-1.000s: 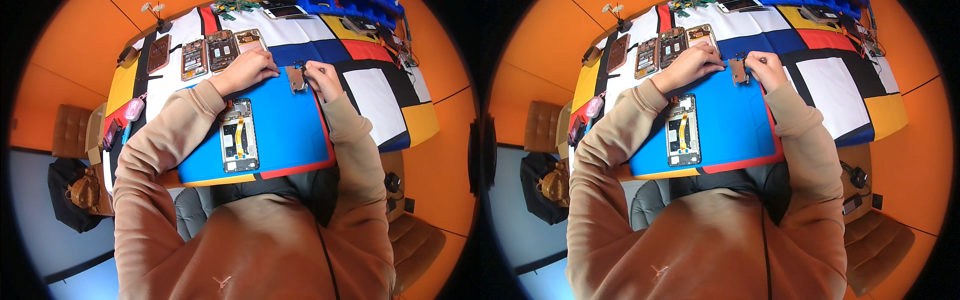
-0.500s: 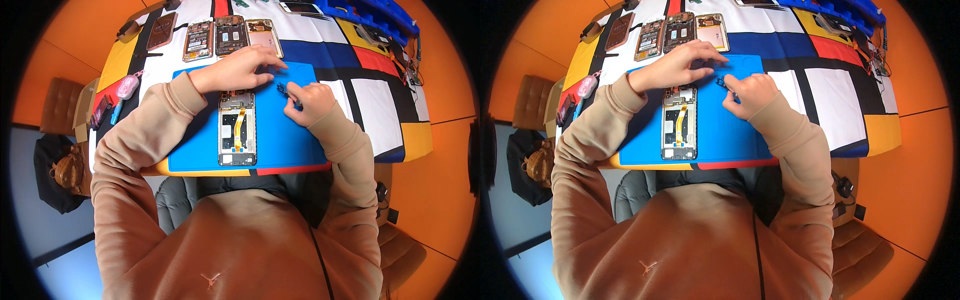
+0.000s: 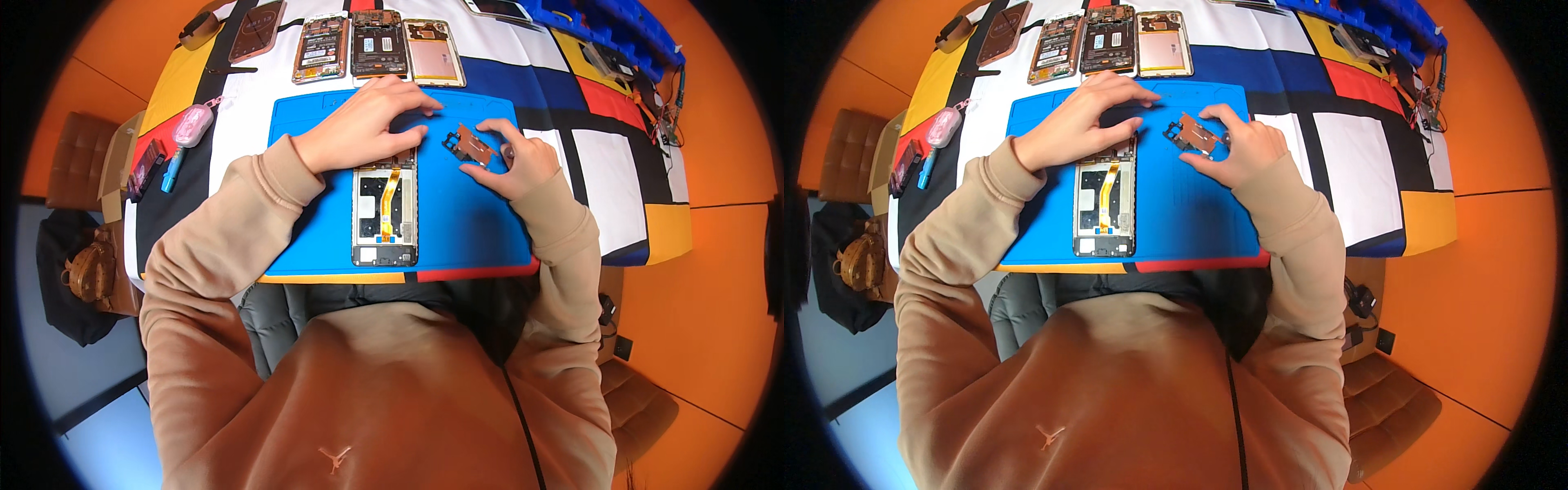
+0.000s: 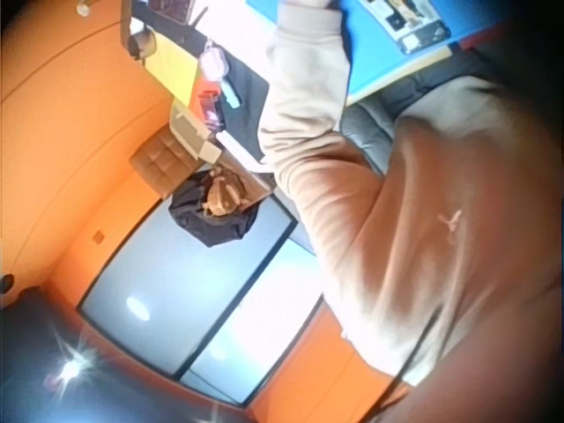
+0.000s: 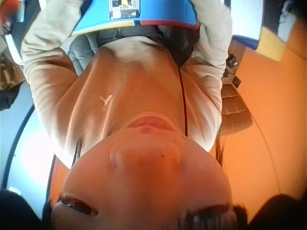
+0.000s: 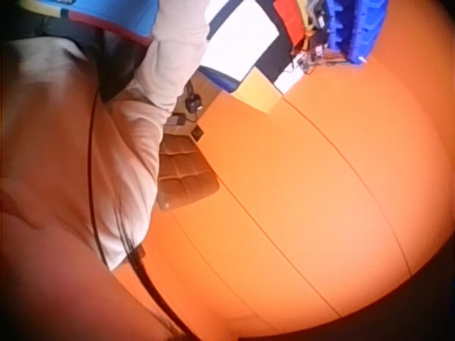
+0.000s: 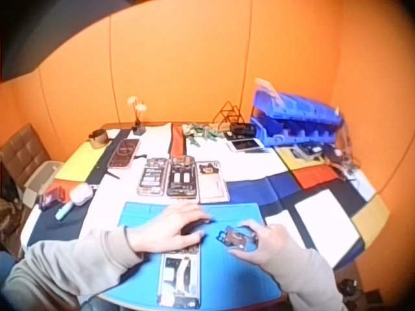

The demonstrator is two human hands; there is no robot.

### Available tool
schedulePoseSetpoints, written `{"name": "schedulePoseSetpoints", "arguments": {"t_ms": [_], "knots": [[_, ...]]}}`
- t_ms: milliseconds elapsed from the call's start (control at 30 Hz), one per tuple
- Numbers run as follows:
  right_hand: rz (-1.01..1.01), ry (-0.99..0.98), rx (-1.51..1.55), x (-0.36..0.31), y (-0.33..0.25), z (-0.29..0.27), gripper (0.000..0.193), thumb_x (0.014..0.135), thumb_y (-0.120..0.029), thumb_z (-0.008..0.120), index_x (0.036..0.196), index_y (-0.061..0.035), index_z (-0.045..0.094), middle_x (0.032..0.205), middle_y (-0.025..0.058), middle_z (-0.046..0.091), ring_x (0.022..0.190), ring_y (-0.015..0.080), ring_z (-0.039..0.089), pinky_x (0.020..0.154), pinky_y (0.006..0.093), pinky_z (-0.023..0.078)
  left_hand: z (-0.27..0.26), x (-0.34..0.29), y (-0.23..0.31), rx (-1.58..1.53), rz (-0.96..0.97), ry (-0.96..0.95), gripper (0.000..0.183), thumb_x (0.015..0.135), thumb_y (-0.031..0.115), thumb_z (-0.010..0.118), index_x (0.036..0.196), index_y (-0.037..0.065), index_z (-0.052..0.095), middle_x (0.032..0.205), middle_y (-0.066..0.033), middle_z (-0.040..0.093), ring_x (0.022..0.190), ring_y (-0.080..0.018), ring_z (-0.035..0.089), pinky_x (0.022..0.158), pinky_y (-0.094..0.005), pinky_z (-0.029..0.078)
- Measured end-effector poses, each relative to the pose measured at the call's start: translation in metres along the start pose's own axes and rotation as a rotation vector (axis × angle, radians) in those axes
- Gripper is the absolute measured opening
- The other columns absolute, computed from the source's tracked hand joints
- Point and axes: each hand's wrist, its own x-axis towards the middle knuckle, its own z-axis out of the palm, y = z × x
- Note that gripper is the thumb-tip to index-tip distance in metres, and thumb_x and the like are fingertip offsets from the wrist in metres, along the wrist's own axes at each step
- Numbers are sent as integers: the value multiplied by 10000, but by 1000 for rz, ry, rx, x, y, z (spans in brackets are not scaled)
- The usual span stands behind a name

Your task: The person disassembles a smartphone on a blue mat, removes screws and internal components, then transfers parts to another phone chassis. They use a screwdriver and tweezers to handle small components and reassemble the device.

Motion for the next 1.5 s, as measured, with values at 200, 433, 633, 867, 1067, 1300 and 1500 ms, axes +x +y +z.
{"name": "schedulePoseSetpoints", "arguments": {"t_ms": [200,433,633,867,1067,1300,1500], "knots": [[100,-27,-25,-3,6,5,391,721,-313,852,1033,-138,694,498,13,413,433,110,385,444,276,327,4,-26,3,-63,-108,81,228,893,143,571,1083,53,659,1007,-102,642,979,-281,554,904,-379,446],[163,-51,21,-2,0,5,344,744,-216,827,1042,-124,681,481,-15,370,434,77,328,445,260,279,13,-30,-3,-66,-33,140,206,903,145,577,1056,43,668,984,-91,644,950,-273,557,880,-370,453],[192,-17,139,-3,1,10,403,738,-149,829,1091,-112,638,511,-25,383,467,48,323,460,240,260,15,-10,5,57,126,225,280,904,231,641,1122,58,673,1012,-72,655,1021,-258,560,893,-371,444],[165,-8,195,-4,2,11,425,739,-152,839,1106,-103,630,529,-28,384,480,46,314,467,232,253,32,27,1,-401,-208,27,297,845,252,717,978,-14,720,769,-114,705,662,-230,653,654,-337,504],[194,7,104,-6,7,12,412,759,-135,818,1134,-92,655,538,-32,368,496,37,311,472,223,255,46,30,-5,-758,-375,104,246,884,226,700,989,4,717,718,-14,668,455,-40,466,358,-221,364],[175,200,221,-8,7,6,378,789,-91,754,1158,-151,700,528,-16,373,482,46,343,463,231,295,34,27,-1,-845,-470,97,261,912,201,694,1088,9,701,909,-66,732,780,-60,651,699,-187,504],[1,239,154,-11,-1,4,243,819,-18,736,1053,-86,743,569,-61,341,517,18,269,468,218,208,27,24,6,-790,-403,117,240,922,252,681,1030,44,734,839,-24,717,620,-4,519,560,-158,426]]}}
